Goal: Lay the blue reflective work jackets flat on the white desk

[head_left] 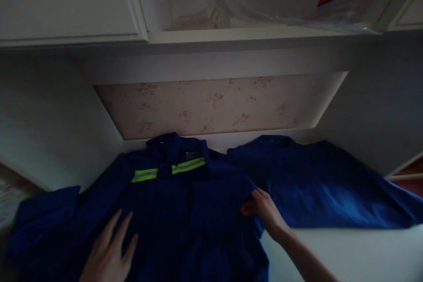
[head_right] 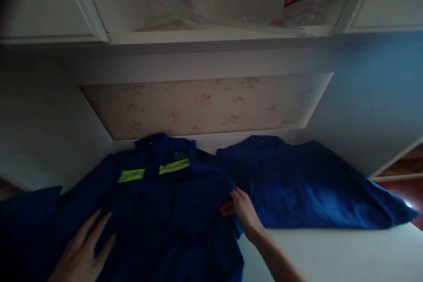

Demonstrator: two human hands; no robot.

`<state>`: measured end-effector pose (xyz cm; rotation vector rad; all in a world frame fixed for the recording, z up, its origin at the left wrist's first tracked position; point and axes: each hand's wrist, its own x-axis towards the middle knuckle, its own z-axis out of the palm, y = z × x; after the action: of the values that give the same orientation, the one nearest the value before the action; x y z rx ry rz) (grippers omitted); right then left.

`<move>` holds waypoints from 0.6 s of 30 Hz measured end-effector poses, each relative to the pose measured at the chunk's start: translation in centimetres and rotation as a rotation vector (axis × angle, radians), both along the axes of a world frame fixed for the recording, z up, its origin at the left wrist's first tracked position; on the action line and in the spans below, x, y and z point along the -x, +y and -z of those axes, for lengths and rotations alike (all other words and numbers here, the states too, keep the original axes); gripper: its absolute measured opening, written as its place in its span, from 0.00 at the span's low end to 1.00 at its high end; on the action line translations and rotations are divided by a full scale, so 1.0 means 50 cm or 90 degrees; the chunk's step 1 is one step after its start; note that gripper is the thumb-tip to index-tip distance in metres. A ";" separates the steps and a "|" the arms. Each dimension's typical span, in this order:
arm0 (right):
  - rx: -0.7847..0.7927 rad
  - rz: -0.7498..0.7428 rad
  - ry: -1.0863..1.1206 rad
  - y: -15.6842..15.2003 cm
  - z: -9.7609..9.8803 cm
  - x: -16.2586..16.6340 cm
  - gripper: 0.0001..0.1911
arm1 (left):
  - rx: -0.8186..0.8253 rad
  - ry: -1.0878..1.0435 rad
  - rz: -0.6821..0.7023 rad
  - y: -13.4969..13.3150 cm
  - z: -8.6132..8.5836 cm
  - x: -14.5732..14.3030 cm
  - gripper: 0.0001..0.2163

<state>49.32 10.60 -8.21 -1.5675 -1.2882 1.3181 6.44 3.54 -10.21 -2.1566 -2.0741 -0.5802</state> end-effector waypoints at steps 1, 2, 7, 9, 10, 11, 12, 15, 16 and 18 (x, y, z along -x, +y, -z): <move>-0.022 0.014 -0.031 -0.015 0.007 -0.051 0.29 | 0.010 -0.028 0.023 0.011 0.007 -0.047 0.25; -0.065 0.019 -0.093 -0.029 0.018 -0.101 0.28 | 0.028 -0.056 0.049 0.024 0.010 -0.093 0.24; -0.254 -0.055 -0.600 -0.074 0.095 -0.287 0.36 | 0.190 -0.142 0.196 0.088 -0.012 -0.307 0.28; -0.246 -0.100 -0.685 -0.070 0.115 -0.316 0.33 | 0.237 -0.147 0.264 0.108 -0.015 -0.377 0.31; -0.249 -0.111 -0.707 -0.065 0.119 -0.322 0.28 | 0.255 -0.141 0.292 0.116 -0.011 -0.407 0.32; -0.260 -0.116 -0.727 -0.058 0.121 -0.324 0.23 | 0.267 -0.128 0.313 0.121 -0.004 -0.433 0.33; -0.277 -0.110 -0.746 -0.051 0.121 -0.324 0.19 | 0.269 -0.110 0.325 0.125 0.005 -0.454 0.33; -0.308 -0.092 -0.769 -0.035 0.115 -0.322 0.17 | 0.211 -0.056 0.324 0.122 0.042 -0.485 0.30; -0.309 -0.097 -0.764 -0.033 0.112 -0.324 0.17 | 0.180 -0.044 0.323 0.119 0.052 -0.487 0.29; -0.302 -0.135 -0.748 -0.037 0.109 -0.329 0.21 | 0.127 -0.028 0.327 0.110 0.066 -0.481 0.26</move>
<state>65.77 8.77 -13.64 -1.8911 -2.2691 0.0024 30.48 9.06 -13.51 -2.8396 -1.6457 -0.4765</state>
